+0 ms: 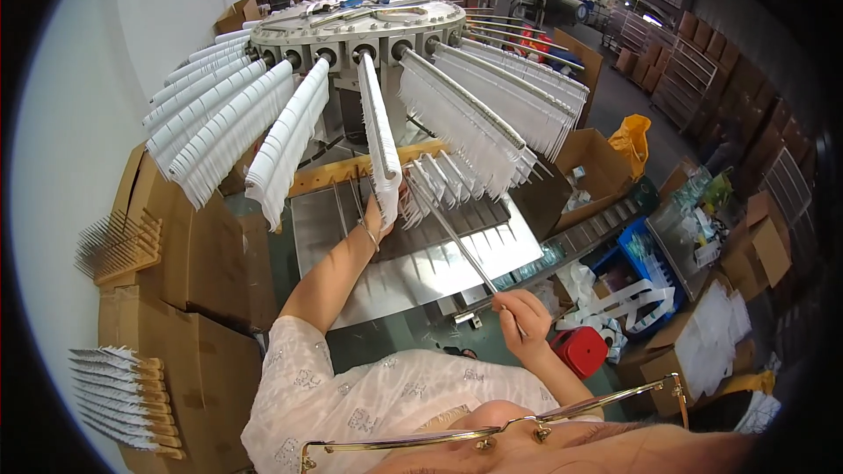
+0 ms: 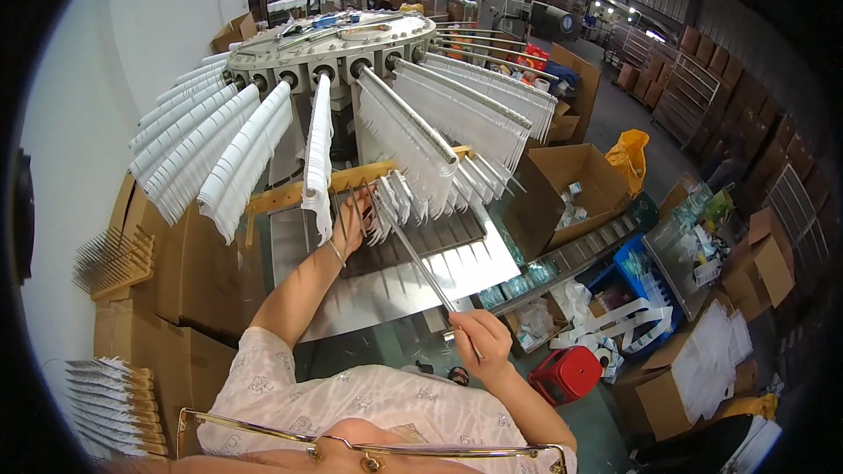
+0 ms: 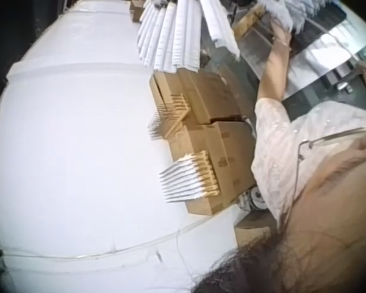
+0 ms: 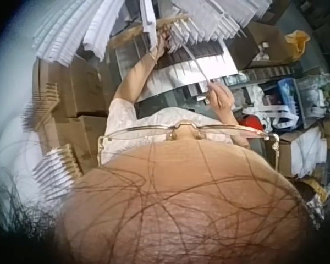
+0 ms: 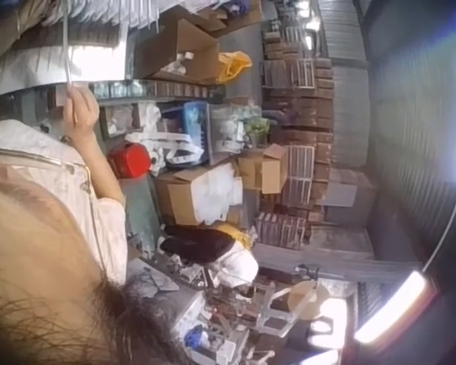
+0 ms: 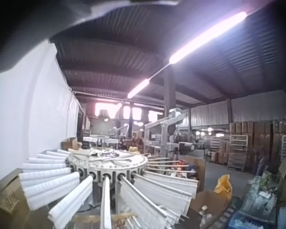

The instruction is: Packaging small component packets into boxes and loading strips into a rotating assembly machine.

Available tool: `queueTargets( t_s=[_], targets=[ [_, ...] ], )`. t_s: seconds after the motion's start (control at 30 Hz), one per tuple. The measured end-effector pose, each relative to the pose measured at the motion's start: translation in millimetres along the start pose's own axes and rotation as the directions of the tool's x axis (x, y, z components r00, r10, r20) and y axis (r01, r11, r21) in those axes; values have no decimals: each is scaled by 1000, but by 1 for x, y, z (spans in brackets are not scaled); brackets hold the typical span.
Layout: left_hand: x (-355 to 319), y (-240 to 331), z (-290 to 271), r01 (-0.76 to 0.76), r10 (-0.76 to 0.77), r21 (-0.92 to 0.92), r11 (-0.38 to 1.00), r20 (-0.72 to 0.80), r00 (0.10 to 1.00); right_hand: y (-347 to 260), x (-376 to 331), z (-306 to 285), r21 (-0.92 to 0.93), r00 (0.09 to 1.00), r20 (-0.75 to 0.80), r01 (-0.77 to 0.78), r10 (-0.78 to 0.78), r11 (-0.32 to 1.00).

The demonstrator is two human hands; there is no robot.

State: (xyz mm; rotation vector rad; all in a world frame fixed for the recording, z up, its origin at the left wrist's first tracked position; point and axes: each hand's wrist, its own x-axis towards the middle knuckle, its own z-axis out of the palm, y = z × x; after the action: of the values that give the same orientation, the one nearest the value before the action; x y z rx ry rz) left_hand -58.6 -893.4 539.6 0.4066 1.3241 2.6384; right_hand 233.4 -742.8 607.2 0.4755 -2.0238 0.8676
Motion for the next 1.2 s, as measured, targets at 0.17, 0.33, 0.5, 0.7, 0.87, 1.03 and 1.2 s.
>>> queueTargets(
  t_s=[0.17,0.33,0.5,0.7,0.87,1.03,1.2],
  targets=[
    [2,6,-8,102,-129,149,983,177,976,5,-37,-5,39,999,13,-34,33,999],
    [5,7,0,88,-113,204,975,116,987,-8,-48,-26,62,999,-43,0,3,998],
    [12,9,2,149,-182,223,963,134,974,-20,-50,-45,53,997,-73,-26,30,998],
    [16,-4,-4,87,-91,60,994,79,993,-32,-27,-55,-44,1000,10,-11,12,999],
    [6,5,14,129,-136,100,987,58,989,-49,8,-55,-154,995,83,-36,49,987],
    [9,-5,-7,169,-166,-74,983,51,985,-54,33,-35,-172,991,132,30,-7,985],
    [5,-9,-8,164,-160,-93,982,43,986,-33,8,-26,-115,998,56,-17,24,993]
  ],
)
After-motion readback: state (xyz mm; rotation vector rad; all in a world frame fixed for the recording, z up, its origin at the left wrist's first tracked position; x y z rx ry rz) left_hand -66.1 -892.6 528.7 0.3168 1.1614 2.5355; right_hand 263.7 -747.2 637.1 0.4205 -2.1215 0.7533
